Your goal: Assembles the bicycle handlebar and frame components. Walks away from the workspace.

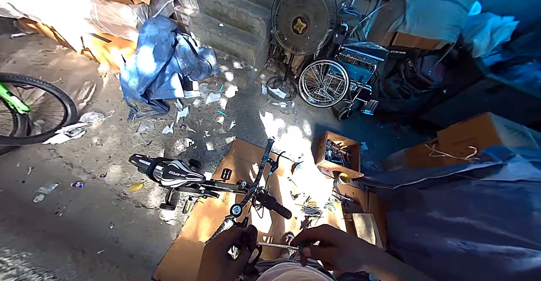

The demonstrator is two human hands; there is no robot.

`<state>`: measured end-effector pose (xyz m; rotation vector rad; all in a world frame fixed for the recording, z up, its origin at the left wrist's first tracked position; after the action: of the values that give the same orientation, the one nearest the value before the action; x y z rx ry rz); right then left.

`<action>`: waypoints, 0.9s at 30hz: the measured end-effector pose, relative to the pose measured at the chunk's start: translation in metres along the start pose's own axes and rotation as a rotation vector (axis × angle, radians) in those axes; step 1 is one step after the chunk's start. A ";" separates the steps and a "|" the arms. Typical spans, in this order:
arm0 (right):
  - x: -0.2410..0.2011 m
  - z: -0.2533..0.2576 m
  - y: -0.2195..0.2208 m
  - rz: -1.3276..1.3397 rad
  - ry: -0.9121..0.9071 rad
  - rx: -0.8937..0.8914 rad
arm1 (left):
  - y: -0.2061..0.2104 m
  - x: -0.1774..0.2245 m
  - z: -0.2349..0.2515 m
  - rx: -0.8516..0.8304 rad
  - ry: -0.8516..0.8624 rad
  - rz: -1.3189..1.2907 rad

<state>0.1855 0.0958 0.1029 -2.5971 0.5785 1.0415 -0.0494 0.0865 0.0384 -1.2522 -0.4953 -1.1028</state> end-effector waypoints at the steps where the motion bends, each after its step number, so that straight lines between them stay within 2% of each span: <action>1: 0.004 0.001 0.003 0.101 0.050 -0.058 | -0.001 0.002 0.001 -0.002 0.027 0.017; 8: 0.024 0.003 0.014 0.557 0.179 -0.197 | -0.003 0.006 0.004 0.042 0.067 0.140; 12: 0.033 0.001 0.019 0.663 0.256 -0.250 | -0.002 0.014 0.008 0.060 0.116 0.241; 16: 0.038 -0.005 0.035 0.876 0.290 -0.392 | -0.001 0.024 0.011 0.113 0.184 0.273; 19: 0.041 -0.006 0.038 0.852 0.261 -0.401 | 0.002 0.030 0.014 0.130 0.230 0.345; 21: 0.042 -0.003 0.025 0.641 0.171 -0.237 | 0.006 0.028 0.016 0.105 0.237 0.335; 22: 0.039 -0.002 0.014 0.419 0.085 -0.083 | 0.008 0.027 0.017 0.088 0.240 0.339; 25: 0.017 -0.015 -0.004 -0.468 -0.163 0.513 | 0.018 0.022 0.021 0.019 0.185 0.398; 27: 0.006 -0.024 0.006 -0.816 -0.289 0.829 | 0.023 0.016 0.023 -0.017 0.113 0.385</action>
<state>0.2010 0.0798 0.1153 -1.6357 -0.1338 0.6579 -0.0166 0.0996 0.0464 -1.2291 -0.1490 -0.8453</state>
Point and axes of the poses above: each hand's wrist, its own z-axis towards the middle knuckle, its own y-axis out of the palm, x = y × z, the point moved 10 cm from there along z, towards the middle knuckle, and after that the axes turned 15 degrees about y, right-handed, at the moved point
